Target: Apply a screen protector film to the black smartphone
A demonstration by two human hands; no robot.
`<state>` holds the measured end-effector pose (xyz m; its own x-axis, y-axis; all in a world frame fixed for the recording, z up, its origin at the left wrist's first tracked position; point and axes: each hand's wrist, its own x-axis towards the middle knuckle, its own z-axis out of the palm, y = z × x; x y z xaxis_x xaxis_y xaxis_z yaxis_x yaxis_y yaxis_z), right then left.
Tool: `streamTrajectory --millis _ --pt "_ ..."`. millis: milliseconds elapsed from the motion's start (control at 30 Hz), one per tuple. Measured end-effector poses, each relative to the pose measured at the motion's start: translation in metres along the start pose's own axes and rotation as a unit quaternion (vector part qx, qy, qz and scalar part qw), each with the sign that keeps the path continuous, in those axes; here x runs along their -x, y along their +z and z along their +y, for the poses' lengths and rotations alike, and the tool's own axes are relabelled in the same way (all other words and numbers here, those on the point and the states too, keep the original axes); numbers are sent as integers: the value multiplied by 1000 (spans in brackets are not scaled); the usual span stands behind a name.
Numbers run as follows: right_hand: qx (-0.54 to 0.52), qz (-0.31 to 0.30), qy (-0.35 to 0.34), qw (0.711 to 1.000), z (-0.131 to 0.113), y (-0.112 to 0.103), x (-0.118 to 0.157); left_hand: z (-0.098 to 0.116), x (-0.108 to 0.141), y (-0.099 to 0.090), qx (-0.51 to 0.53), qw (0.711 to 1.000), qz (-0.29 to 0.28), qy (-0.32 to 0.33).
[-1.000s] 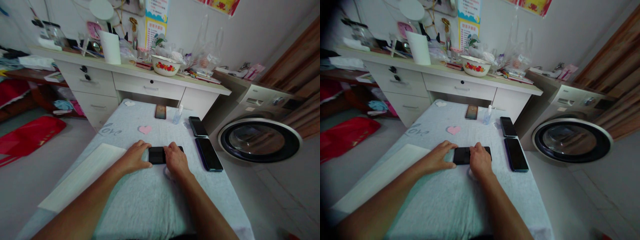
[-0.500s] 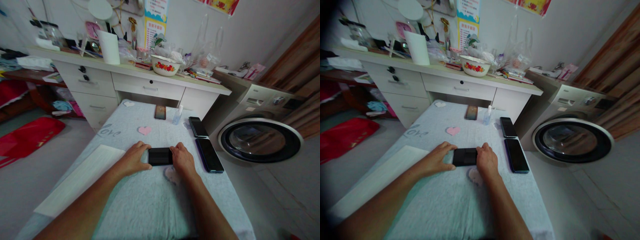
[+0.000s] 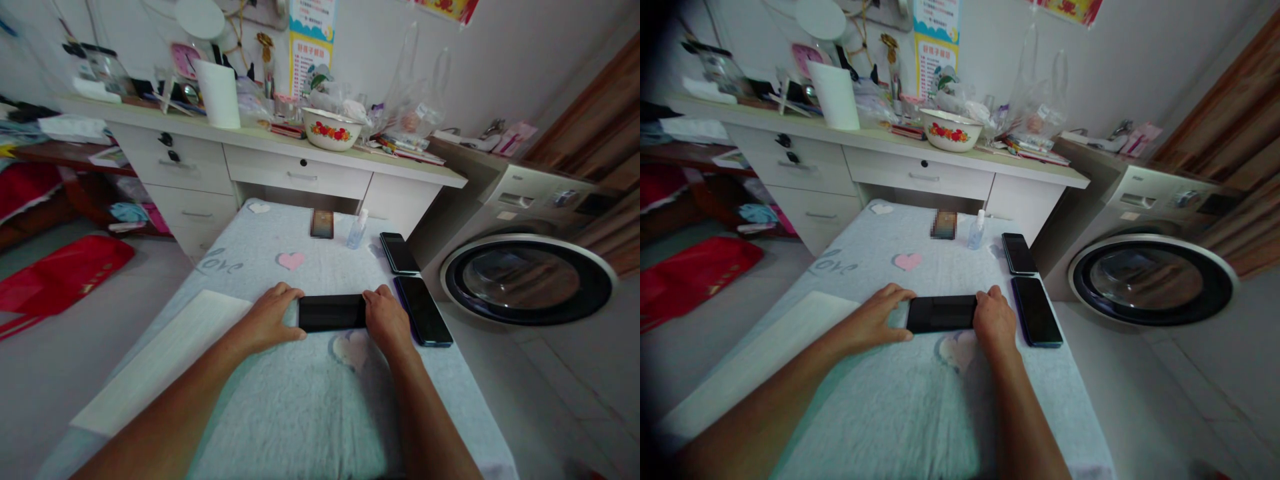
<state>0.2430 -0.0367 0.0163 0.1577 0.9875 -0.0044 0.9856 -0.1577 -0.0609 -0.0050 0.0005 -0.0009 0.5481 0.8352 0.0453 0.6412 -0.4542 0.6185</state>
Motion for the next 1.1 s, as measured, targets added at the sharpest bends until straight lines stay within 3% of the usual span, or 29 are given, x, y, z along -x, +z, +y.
streamTrajectory --millis 300,700,1100 --pt "-2 0 -37 999 -18 5 4 -3 0 2 -2 1000 6 0" --pt "-29 -3 -175 984 -49 5 16 -1 0 2 -3 1000 6 3" --pt "-12 28 -65 997 -8 4 3 -6 -2 4 -7 1000 8 12"
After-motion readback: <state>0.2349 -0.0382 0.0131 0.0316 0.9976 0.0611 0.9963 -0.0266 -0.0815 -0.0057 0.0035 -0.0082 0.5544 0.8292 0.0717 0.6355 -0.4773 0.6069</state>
